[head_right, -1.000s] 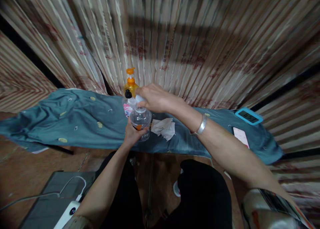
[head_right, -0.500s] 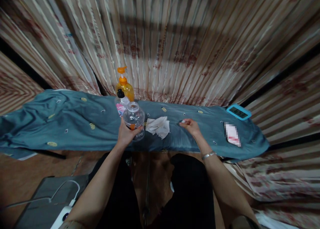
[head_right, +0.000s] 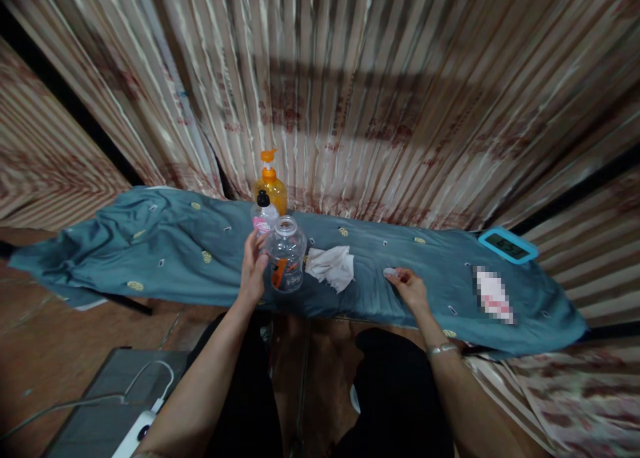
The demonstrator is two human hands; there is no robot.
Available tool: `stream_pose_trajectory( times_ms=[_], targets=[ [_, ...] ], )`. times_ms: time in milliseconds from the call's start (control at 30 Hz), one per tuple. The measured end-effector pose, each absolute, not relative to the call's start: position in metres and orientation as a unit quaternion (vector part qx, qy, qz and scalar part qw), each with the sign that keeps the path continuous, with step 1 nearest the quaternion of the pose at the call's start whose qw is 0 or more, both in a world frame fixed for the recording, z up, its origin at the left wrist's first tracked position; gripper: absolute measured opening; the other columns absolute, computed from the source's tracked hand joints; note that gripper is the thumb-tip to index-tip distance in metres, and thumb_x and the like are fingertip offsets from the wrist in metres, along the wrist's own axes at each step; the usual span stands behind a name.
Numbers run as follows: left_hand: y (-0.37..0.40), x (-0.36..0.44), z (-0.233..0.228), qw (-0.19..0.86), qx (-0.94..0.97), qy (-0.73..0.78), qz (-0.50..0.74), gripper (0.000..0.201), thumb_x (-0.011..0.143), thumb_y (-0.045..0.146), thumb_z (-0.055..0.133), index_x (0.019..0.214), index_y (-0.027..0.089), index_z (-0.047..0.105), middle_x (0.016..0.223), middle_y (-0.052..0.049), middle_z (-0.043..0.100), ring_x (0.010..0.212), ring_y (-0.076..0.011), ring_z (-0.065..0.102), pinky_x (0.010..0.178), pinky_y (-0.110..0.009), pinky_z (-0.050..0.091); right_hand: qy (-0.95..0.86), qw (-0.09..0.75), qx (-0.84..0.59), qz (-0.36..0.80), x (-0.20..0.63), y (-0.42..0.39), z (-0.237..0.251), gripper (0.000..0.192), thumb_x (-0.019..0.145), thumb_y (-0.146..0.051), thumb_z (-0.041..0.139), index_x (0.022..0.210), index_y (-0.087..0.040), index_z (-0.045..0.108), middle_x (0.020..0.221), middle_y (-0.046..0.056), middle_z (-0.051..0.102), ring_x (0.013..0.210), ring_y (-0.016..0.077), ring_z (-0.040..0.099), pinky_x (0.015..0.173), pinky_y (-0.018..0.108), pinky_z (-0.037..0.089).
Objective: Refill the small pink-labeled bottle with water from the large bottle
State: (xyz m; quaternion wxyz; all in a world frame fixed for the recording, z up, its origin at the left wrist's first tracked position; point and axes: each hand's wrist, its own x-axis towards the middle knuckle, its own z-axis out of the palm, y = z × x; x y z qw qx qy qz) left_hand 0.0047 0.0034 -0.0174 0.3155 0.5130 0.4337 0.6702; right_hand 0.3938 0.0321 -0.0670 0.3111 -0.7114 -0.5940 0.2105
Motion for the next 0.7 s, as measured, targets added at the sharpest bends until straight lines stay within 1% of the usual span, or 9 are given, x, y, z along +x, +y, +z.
stream_pose_trajectory(
  times_ms=[67,133,200,300,367,433,500,567,700],
  targets=[
    [0.009,-0.005,-0.019,0.287,0.465,0.473,0.691,0.072,0.084,0.063,0.051,0.138,0.018,0.039,0.135,-0.017,0.054,0.126,-0.0274,0.055,0.111,-0.046,0.040,-0.565,0.292,-0.748,0.192,0.397,0.035,-0.075,0.024,0.092,-0.035,0.064,0.108,-0.016,0.062,0.103,0.005,0.066,0.087,0.0194,0.065,0.078,0.040,0.056],
    [0.020,-0.015,-0.019,0.243,0.435,0.528,0.688,0.073,0.079,0.055,0.064,0.138,0.021,0.039,0.139,-0.015,0.051,0.132,-0.0272,0.049,0.113,-0.045,0.038,-0.547,0.279,-0.769,0.175,0.400,0.034,-0.078,0.026,0.091,-0.035,0.065,0.110,-0.017,0.062,0.107,0.006,0.065,0.093,0.0210,0.065,0.082,0.041,0.055],
    [0.035,-0.024,-0.019,0.194,0.432,0.573,0.668,0.087,0.068,0.047,0.077,0.140,0.021,0.036,0.147,-0.015,0.043,0.138,-0.0293,0.042,0.117,-0.045,0.033,-0.540,0.276,-0.779,0.157,0.401,0.031,-0.078,0.030,0.091,-0.036,0.065,0.115,-0.018,0.061,0.113,0.007,0.064,0.099,0.0229,0.064,0.086,0.044,0.054],
    [0.060,-0.028,-0.019,0.169,0.441,0.608,0.638,0.109,0.057,0.043,0.085,0.145,0.014,0.027,0.155,-0.021,0.030,0.146,-0.0323,0.027,0.123,-0.044,0.021,-0.535,0.279,-0.786,0.135,0.403,0.026,-0.076,0.038,0.091,-0.038,0.064,0.123,-0.019,0.057,0.121,0.009,0.061,0.103,0.0245,0.062,0.089,0.047,0.053],
    [0.075,-0.026,-0.019,0.187,0.452,0.618,0.616,0.119,0.053,0.043,0.088,0.146,0.009,0.023,0.155,-0.024,0.028,0.147,-0.0335,0.026,0.123,-0.043,0.020,-0.532,0.284,-0.787,0.130,0.404,0.022,-0.076,0.040,0.091,-0.039,0.064,0.124,-0.018,0.056,0.120,0.009,0.061,0.101,0.0242,0.063,0.088,0.047,0.053],
    [0.084,-0.023,-0.018,0.192,0.458,0.626,0.602,0.121,0.051,0.042,0.089,0.146,0.009,0.022,0.155,-0.025,0.027,0.148,-0.0340,0.025,0.123,-0.044,0.021,-0.529,0.289,-0.787,0.130,0.405,0.018,-0.076,0.041,0.091,-0.040,0.064,0.125,-0.018,0.055,0.118,0.009,0.062,0.098,0.0236,0.064,0.087,0.047,0.053],
    [0.089,-0.020,-0.016,0.194,0.459,0.633,0.592,0.119,0.051,0.040,0.089,0.146,0.011,0.023,0.154,-0.025,0.029,0.147,-0.0338,0.027,0.122,-0.044,0.023,-0.525,0.296,-0.787,0.131,0.406,0.013,-0.076,0.042,0.091,-0.041,0.063,0.125,-0.018,0.055,0.116,0.009,0.063,0.097,0.0231,0.064,0.085,0.046,0.054],
    [0.091,-0.018,-0.013,0.200,0.458,0.639,0.585,0.116,0.052,0.036,0.089,0.145,0.012,0.024,0.151,-0.024,0.034,0.143,-0.0335,0.035,0.119,-0.045,0.029,-0.520,0.304,-0.787,0.130,0.407,0.009,-0.077,0.042,0.091,-0.041,0.063,0.126,-0.018,0.055,0.116,0.009,0.063,0.096,0.0229,0.064,0.084,0.045,0.055],
    [0.092,-0.016,-0.007,0.222,0.441,0.675,0.548,0.099,0.057,0.027,0.086,0.139,0.012,0.032,0.128,-0.019,0.058,0.121,-0.0331,0.059,0.105,-0.047,0.045,-0.512,0.322,-0.785,0.133,0.407,0.001,-0.076,0.042,0.091,-0.040,0.064,0.126,-0.018,0.054,0.118,0.009,0.062,0.097,0.0233,0.064,0.085,0.045,0.054]
  ],
)
